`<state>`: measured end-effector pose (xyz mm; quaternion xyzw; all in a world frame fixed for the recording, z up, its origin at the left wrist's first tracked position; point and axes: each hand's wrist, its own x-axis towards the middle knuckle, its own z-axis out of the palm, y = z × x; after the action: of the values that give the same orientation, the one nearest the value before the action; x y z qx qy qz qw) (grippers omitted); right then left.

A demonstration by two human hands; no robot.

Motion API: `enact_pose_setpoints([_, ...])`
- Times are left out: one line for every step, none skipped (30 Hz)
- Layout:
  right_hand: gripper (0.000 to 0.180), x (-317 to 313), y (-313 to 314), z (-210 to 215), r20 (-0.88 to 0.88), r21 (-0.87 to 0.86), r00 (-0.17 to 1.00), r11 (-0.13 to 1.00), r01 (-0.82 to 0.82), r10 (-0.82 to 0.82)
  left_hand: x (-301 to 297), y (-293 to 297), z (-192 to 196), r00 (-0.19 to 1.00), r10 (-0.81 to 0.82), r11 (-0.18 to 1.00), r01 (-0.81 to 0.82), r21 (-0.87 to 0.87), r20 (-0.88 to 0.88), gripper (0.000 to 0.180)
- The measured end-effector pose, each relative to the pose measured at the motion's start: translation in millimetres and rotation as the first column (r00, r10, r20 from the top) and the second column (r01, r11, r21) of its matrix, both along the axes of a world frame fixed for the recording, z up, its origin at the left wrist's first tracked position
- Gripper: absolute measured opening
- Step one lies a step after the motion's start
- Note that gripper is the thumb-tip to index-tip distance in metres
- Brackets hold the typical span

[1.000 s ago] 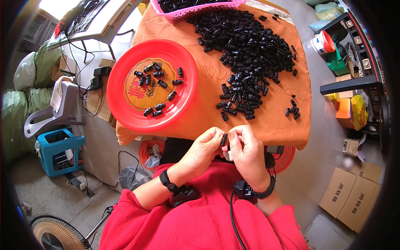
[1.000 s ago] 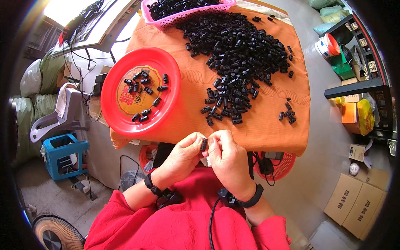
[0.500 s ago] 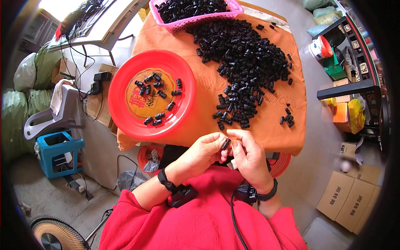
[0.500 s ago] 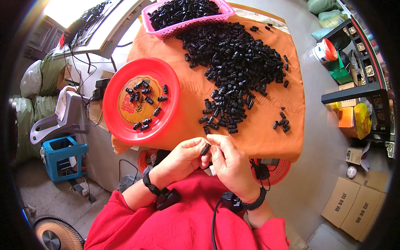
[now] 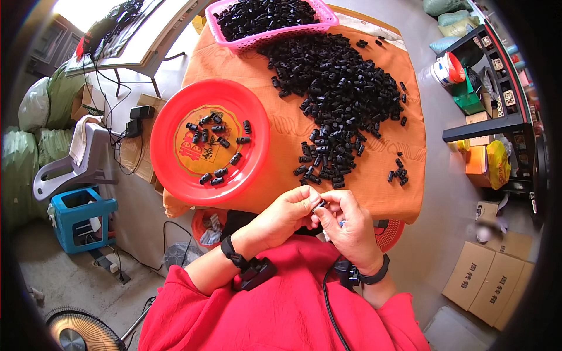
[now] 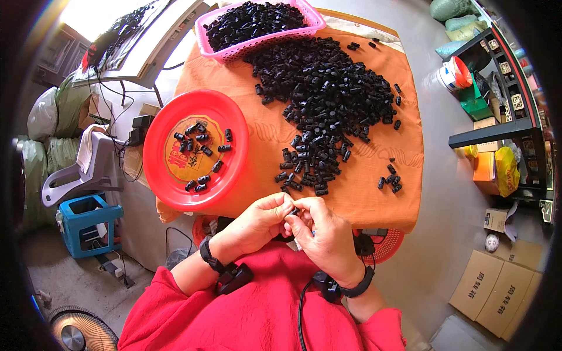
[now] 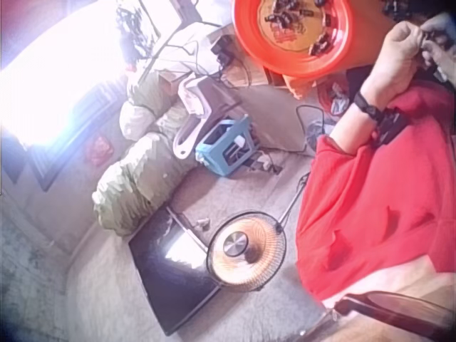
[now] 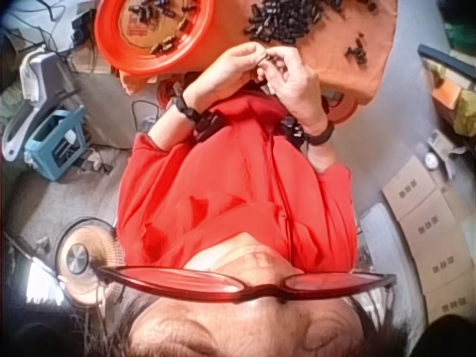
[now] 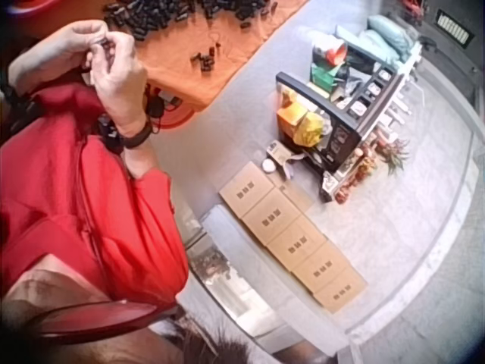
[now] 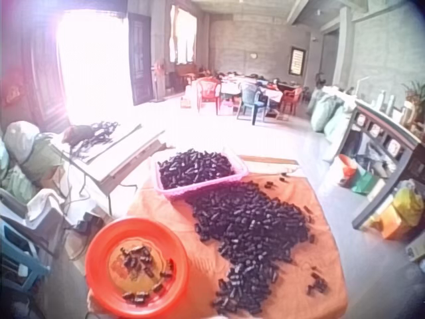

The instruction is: Assembling small black plastic buckle components by snapping two pieces together.

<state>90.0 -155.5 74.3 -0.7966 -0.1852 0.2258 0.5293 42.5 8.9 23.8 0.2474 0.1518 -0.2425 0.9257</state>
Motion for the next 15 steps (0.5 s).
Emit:
enact_pose_setpoints([0.015, -0.3, 0.1, 0.3, 0.0, 0.0, 1.0, 1.0, 0.001, -0.001, 0.1, -0.6, 0.6, 1.0, 0.0, 0.999, 0.0, 0.035, 0.005, 0.016])
enact_pose_setpoints([0.013, -0.6, 0.0, 0.5, -0.01, 0.011, 1.0, 1.0, 0.008, -0.008, 0.0, -1.1, 0.9, 1.0, 0.0, 0.998, -0.001, 0.069, 0.01, 0.016])
enact_pose_setpoints([0.011, -1.1, 0.2, 0.6, -0.019, 0.022, 1.0, 1.0, 0.014, -0.013, -0.5, -0.8, -0.9, 1.0, 0.001, 0.998, -0.001, 0.069, 0.009, 0.016])
enact_pose_setpoints([0.011, -1.1, 0.9, 2.3, -0.02, 0.022, 1.0, 1.0, 0.013, -0.013, -1.2, -0.1, -4.3, 0.999, -0.002, 0.999, 0.001, 0.038, 0.038, 0.016])
enact_pose_setpoints([0.009, -0.6, 1.9, 5.1, -0.01, 0.025, 1.0, 1.0, 0.016, -0.016, -1.9, 0.4, -6.1, 0.998, -0.003, 1.0, 0.003, 0.006, 0.067, 0.017])
enact_pose_setpoints([0.008, -0.1, 2.3, 6.8, 0.001, 0.027, 1.0, 0.999, 0.018, -0.019, -1.9, 0.6, -6.1, 0.998, -0.003, 1.0, 0.002, 0.006, 0.067, 0.017])
enact_pose_setpoints([0.008, -0.2, 1.4, 5.6, 0.002, 0.027, 1.0, 0.999, 0.017, -0.018, -2.0, 0.9, -5.9, 0.997, -0.002, 1.0, 0.002, 0.007, 0.074, 0.017])
enact_pose_setpoints([0.008, -0.2, -0.3, 3.2, -0.007, 0.025, 1.0, 1.0, 0.011, -0.011, -2.1, 1.1, -5.8, 0.997, -0.001, 1.0, 0.001, 0.008, 0.08, 0.017])
enact_pose_setpoints([0.007, -0.5, -1.7, 1.6, -0.017, 0.022, 1.0, 1.0, 0.006, -0.005, -2.1, 0.6, -4.6, 0.997, -0.001, 1.0, 0.001, 0.007, 0.08, 0.017])
enact_pose_setpoints([0.007, -0.4, -1.9, 1.2, -0.017, 0.021, 1.0, 1.0, 0.005, -0.005, -2.0, 0.1, -2.4, 0.998, -0.001, 0.999, -0.001, 0.034, 0.06, 0.017])
enact_pose_setpoints([0.007, -0.1, -1.9, 1.0, 0.0, 0.005, 1.0, 1.0, -0.01, 0.01, -2.1, -0.4, -1.2, 0.999, 0.0, 0.998, -0.002, 0.062, 0.039, 0.016])
enact_pose_setpoints([0.008, -0.3, -1.6, 0.7, 0.016, -0.011, 1.0, 1.0, -0.026, 0.027, -2.6, -0.5, -1.2, 0.999, 0.001, 0.998, -0.003, 0.062, 0.038, 0.016])
enact_pose_setpoints([0.008, -0.7, -1.5, 0.6, 0.016, -0.011, 1.0, 1.0, -0.027, 0.027, -3.1, -0.6, -1.3, 0.999, -0.006, 0.998, 0.004, 0.066, 0.038, 0.017])
enact_pose_setpoints([0.008, -1.2, -1.4, 0.6, 0.002, -0.012, 1.0, 1.0, -0.021, 0.021, -3.5, -0.6, -1.4, 0.999, -0.013, 0.997, 0.01, 0.07, 0.038, 0.018])
enact_pose_setpoints([0.009, -1.5, -1.1, 0.7, -0.012, -0.012, 1.0, 1.0, -0.016, 0.016, -4.0, -0.4, -3.1, 0.999, -0.012, 0.997, 0.009, 0.071, 0.038, 0.018])
